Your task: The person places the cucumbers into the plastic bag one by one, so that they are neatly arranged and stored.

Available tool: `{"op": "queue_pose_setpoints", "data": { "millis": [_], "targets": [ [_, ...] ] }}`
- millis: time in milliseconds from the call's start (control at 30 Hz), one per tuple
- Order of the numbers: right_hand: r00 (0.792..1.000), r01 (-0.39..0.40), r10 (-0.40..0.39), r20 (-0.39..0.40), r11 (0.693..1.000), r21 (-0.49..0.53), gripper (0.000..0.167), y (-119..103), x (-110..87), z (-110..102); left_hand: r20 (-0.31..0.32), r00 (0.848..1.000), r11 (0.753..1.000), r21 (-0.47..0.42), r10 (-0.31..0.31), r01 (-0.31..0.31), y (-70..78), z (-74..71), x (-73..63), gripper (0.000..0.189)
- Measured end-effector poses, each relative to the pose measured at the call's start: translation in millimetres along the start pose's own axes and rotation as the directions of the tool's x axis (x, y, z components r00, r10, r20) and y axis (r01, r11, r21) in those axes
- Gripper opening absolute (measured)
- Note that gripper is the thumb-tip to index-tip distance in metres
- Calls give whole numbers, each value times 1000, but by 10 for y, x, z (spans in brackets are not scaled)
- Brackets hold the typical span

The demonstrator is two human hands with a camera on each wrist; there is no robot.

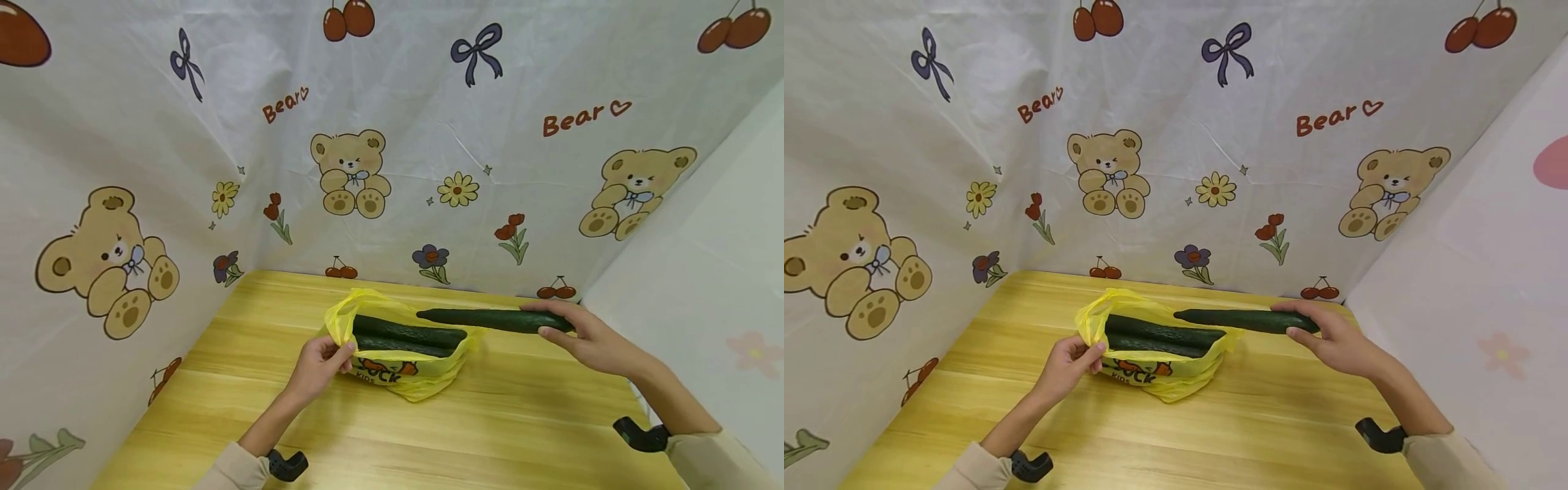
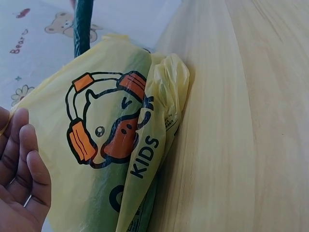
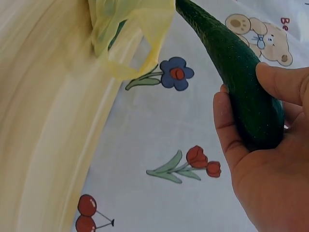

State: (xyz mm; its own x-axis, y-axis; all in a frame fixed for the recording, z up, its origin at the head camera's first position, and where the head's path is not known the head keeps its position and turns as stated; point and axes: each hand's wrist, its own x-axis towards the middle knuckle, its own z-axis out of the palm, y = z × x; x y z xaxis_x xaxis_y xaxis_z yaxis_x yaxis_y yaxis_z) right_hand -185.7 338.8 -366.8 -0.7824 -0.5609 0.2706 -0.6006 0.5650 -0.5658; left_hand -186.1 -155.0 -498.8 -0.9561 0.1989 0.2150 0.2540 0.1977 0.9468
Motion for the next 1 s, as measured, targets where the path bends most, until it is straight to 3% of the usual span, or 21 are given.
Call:
{"op": "queue_pose_setpoints", "data": {
  "millis": [133, 367, 1000],
  "targets": [
    [999, 43, -43, 1, 998, -36, 45, -55, 131, 99, 0, 1000, 1000, -7, 9, -9, 16, 5, -1, 23],
    [997, -5, 9, 78, 999, -50, 42, -155, 341, 280, -2, 1000, 1000, -12, 12, -12, 42, 4, -7, 22],
    [984, -14, 9, 178, 1000, 25, 42, -185, 932, 706, -1, 1000, 1000, -5, 0, 0, 25, 14, -26, 25]
  ]
}}
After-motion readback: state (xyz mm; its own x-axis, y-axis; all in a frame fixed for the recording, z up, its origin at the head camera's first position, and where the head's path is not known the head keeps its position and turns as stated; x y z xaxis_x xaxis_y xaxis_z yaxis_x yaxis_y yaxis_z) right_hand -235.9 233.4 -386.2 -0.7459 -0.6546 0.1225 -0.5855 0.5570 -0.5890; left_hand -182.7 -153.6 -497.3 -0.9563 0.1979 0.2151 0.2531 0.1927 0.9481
